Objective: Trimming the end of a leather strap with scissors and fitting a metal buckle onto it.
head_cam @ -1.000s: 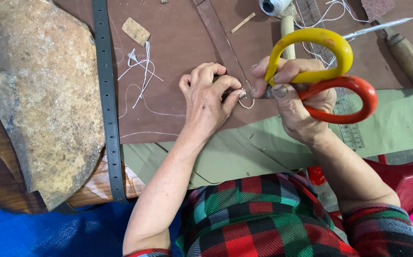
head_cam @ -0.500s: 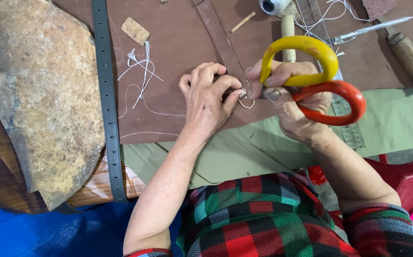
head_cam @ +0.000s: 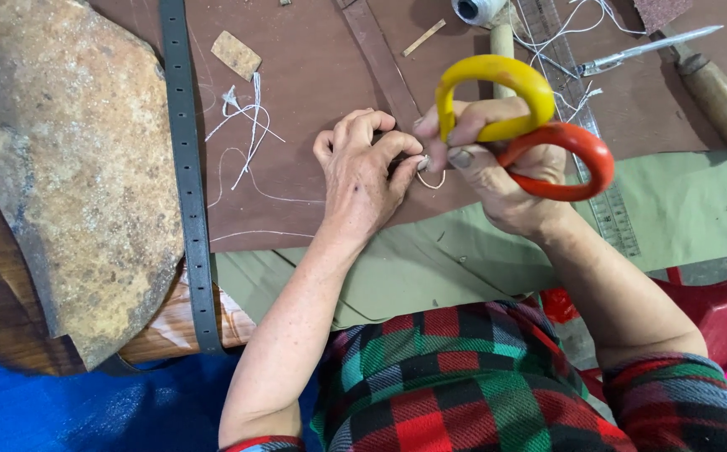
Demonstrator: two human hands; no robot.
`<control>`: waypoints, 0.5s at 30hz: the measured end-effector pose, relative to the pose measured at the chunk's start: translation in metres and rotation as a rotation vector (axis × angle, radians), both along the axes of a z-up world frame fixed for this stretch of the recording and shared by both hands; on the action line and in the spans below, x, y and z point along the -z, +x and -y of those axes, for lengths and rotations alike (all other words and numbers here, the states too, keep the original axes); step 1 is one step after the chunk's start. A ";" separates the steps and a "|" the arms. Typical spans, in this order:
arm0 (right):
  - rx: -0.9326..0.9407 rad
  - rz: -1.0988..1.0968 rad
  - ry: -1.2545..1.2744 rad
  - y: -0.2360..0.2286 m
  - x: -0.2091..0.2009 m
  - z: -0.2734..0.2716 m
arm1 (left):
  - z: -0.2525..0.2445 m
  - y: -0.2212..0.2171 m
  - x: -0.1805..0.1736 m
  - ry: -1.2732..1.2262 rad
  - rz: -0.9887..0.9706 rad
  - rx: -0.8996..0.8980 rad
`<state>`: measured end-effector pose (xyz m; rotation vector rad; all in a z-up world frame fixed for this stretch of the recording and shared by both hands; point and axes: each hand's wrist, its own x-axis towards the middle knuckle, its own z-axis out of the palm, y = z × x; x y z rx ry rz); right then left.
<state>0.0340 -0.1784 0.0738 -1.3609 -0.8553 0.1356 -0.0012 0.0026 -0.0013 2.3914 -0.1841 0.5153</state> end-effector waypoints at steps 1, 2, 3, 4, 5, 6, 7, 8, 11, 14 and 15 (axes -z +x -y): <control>-0.043 -0.050 -0.005 0.001 0.002 0.000 | 0.000 0.000 0.000 0.004 -0.011 -0.001; -0.043 -0.049 -0.003 0.002 0.000 -0.001 | -0.001 0.000 -0.001 0.006 -0.010 -0.001; -0.049 0.000 -0.013 0.003 -0.001 -0.002 | -0.001 -0.001 -0.002 0.004 -0.018 0.006; -0.056 0.049 -0.023 0.003 -0.003 -0.004 | -0.001 -0.001 -0.002 0.003 -0.025 0.012; -0.056 0.049 -0.023 0.003 -0.004 -0.003 | -0.001 0.000 0.000 0.003 -0.024 0.011; -0.060 0.030 -0.059 0.003 -0.004 -0.003 | -0.001 0.000 0.003 0.002 -0.021 0.006; -0.063 0.008 -0.095 0.001 -0.004 -0.002 | -0.001 0.000 0.006 0.001 -0.020 0.002; -0.063 0.006 -0.096 0.001 -0.003 -0.003 | -0.002 0.000 0.007 0.001 -0.021 0.002; -0.083 -0.066 -0.066 0.001 -0.002 -0.004 | -0.007 0.002 -0.005 -0.025 -0.006 -0.008; -0.022 -0.063 -0.013 0.002 -0.003 -0.004 | -0.014 -0.005 -0.041 -0.449 0.212 0.010; -0.046 -0.088 -0.025 0.003 -0.004 -0.004 | -0.015 -0.013 -0.052 -0.575 0.143 0.015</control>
